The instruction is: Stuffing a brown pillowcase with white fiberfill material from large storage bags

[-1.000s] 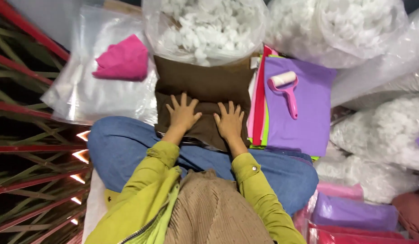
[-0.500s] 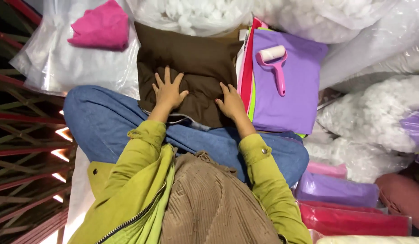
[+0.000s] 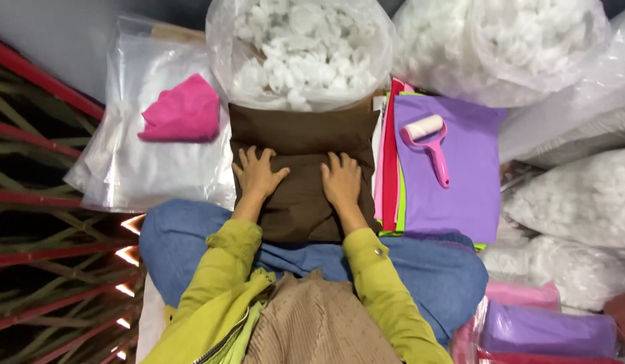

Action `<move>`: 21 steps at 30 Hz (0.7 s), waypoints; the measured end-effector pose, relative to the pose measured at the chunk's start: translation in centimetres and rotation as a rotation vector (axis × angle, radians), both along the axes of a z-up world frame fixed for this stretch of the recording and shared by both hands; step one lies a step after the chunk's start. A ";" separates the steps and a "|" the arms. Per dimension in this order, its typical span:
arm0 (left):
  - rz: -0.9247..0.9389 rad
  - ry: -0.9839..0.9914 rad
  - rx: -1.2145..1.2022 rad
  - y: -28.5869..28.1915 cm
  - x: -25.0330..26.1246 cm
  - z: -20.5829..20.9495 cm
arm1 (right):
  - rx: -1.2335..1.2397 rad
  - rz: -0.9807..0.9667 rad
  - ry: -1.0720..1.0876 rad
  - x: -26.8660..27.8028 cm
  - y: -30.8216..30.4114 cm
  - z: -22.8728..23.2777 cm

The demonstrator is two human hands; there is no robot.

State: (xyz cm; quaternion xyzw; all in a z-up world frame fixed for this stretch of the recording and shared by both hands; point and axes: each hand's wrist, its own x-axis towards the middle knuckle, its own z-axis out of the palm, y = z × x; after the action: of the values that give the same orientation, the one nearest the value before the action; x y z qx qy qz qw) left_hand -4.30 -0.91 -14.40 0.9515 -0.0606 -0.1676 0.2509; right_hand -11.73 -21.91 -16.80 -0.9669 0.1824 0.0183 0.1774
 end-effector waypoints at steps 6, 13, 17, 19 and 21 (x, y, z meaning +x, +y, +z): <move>-0.013 -0.750 -0.152 -5.1 -0.6 2.8 | -0.033 -0.027 -0.632 1.3 2.0 5.8; -0.088 -0.374 -0.019 -4.1 2.5 -0.9 | -0.120 0.037 -0.278 6.1 -0.1 -0.7; 0.019 -0.357 -0.039 -5.3 1.5 1.6 | 0.003 -0.216 -0.201 4.7 -2.6 0.4; 0.056 -0.496 -0.029 -7.0 2.4 3.1 | 0.087 -0.291 -0.203 6.8 -2.5 1.6; -0.099 -0.730 -0.138 -8.3 1.7 2.9 | -0.003 0.064 -0.732 7.3 -0.2 1.9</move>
State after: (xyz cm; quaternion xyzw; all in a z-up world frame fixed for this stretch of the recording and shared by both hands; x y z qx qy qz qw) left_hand -2.59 -9.18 -11.50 0.9254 -0.2031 0.1750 0.2677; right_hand -4.39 -22.09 -14.93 -0.9148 0.0766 -0.3238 0.2288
